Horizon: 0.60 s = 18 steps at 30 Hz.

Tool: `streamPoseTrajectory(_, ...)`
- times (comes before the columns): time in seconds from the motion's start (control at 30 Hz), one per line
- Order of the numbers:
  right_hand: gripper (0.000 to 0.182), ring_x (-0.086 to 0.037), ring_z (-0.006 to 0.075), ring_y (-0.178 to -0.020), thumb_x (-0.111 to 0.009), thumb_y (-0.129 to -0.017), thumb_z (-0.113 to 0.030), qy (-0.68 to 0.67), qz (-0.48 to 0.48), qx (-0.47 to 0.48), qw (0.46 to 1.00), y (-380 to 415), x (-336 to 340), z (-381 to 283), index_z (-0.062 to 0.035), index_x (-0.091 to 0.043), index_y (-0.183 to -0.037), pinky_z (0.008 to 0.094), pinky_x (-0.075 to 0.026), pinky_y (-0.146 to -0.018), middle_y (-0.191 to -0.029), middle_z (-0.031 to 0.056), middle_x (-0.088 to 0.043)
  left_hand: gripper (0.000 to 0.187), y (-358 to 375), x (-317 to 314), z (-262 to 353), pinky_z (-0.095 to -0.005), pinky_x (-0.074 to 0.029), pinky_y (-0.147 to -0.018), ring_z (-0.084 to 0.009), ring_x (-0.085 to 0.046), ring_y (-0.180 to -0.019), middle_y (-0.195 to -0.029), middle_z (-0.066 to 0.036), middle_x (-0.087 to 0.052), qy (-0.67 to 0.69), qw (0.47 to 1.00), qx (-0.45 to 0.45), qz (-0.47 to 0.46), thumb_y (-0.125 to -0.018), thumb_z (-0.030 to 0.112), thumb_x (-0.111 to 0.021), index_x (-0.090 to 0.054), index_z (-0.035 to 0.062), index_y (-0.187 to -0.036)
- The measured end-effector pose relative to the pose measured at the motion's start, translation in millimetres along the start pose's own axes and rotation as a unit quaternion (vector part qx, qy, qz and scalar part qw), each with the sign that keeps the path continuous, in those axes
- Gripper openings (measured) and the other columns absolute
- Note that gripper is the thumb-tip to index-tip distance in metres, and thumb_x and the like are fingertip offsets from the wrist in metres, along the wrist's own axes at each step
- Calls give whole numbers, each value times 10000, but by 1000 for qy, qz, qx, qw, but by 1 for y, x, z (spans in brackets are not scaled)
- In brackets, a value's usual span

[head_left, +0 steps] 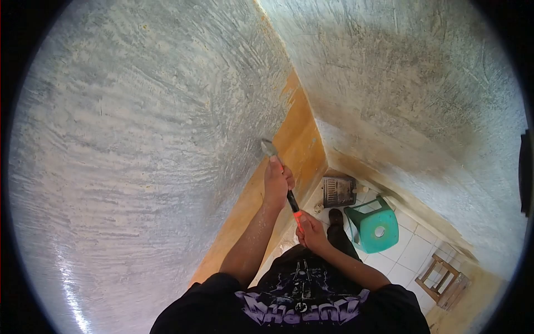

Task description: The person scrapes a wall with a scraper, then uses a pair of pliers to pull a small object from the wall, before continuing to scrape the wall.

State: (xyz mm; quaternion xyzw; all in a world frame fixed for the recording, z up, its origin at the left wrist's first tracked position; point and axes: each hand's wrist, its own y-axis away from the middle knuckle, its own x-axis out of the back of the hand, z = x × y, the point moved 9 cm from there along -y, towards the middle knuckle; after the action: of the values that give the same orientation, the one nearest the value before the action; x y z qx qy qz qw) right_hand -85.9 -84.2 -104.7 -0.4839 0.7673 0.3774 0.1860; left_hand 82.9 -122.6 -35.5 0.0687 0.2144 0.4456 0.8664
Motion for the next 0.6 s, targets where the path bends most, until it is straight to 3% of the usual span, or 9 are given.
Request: streamPoseTrajectory(0.6, 459, -359, 66, -404, -403, -1051, -415, 55, 31, 20, 998, -9, 4, -12, -86, -504, -1355, 227, -315, -376, -591, -9, -430, 366, -16, -12, 1, -259, -276, -414, -77, -321, -458, -610, 34, -357, 3, 1000, 4, 18, -1050, 471, -353, -386, 153, -871)
